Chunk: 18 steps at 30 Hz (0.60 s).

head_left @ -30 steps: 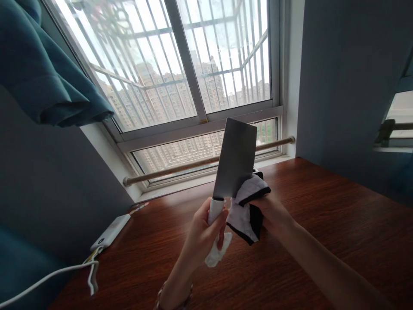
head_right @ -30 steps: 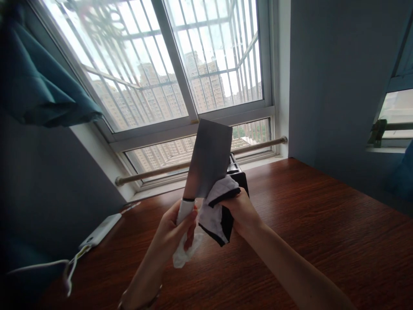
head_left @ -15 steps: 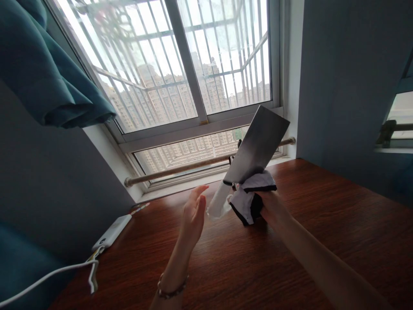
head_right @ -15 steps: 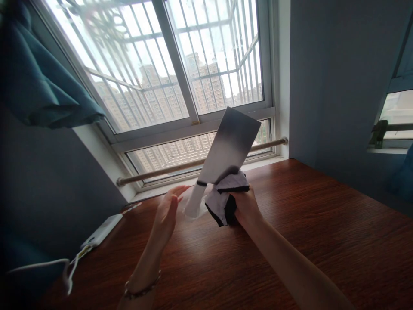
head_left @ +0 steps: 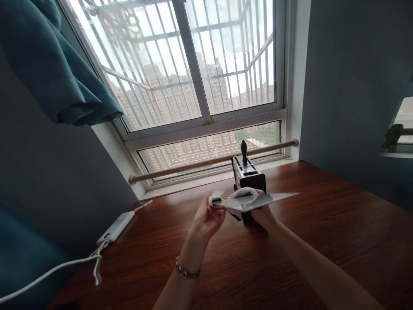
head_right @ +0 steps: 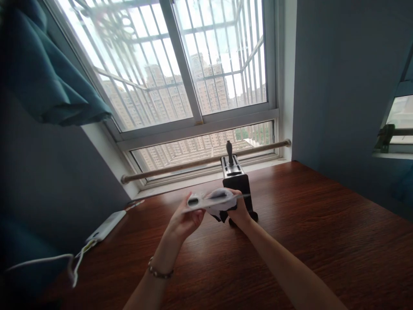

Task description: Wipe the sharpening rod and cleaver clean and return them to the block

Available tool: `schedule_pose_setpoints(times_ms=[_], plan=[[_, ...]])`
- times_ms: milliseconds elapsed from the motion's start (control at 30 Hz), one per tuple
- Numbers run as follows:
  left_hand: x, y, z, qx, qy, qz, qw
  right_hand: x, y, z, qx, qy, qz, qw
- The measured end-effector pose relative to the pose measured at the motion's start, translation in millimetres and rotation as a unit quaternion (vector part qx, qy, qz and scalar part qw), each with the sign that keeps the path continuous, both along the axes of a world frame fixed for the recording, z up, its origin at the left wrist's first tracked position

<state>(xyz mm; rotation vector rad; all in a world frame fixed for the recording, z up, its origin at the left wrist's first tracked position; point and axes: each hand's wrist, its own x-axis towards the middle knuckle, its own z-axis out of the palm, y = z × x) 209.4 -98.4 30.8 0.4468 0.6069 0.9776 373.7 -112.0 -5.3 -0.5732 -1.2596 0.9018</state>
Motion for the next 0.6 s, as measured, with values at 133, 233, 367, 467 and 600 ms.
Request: schedule_pose_setpoints(times_ms=[133,233,367,467,600], plan=[[0,13,-11.3,0.009,0.034,0.038,0.999,-1,-14,10.1,0.074,-0.124,0.071,0.987],[-5,17,-11.2,0.030,0.028,0.095,0.995,-3,-10,10.0,0.077,-0.176,0.090,0.977],[-30,13,12.3,0.110,-0.015,0.234,0.966,12,10,7.0,0.052,-0.263,0.045,0.962],[-54,9,41.5,0.207,-0.044,0.355,0.911,44,19,10.5,-0.012,-0.393,0.022,0.919],[-67,16,82.4,0.381,0.052,0.494,0.780,92,1,27.5,-0.080,-0.460,-0.010,0.884]])
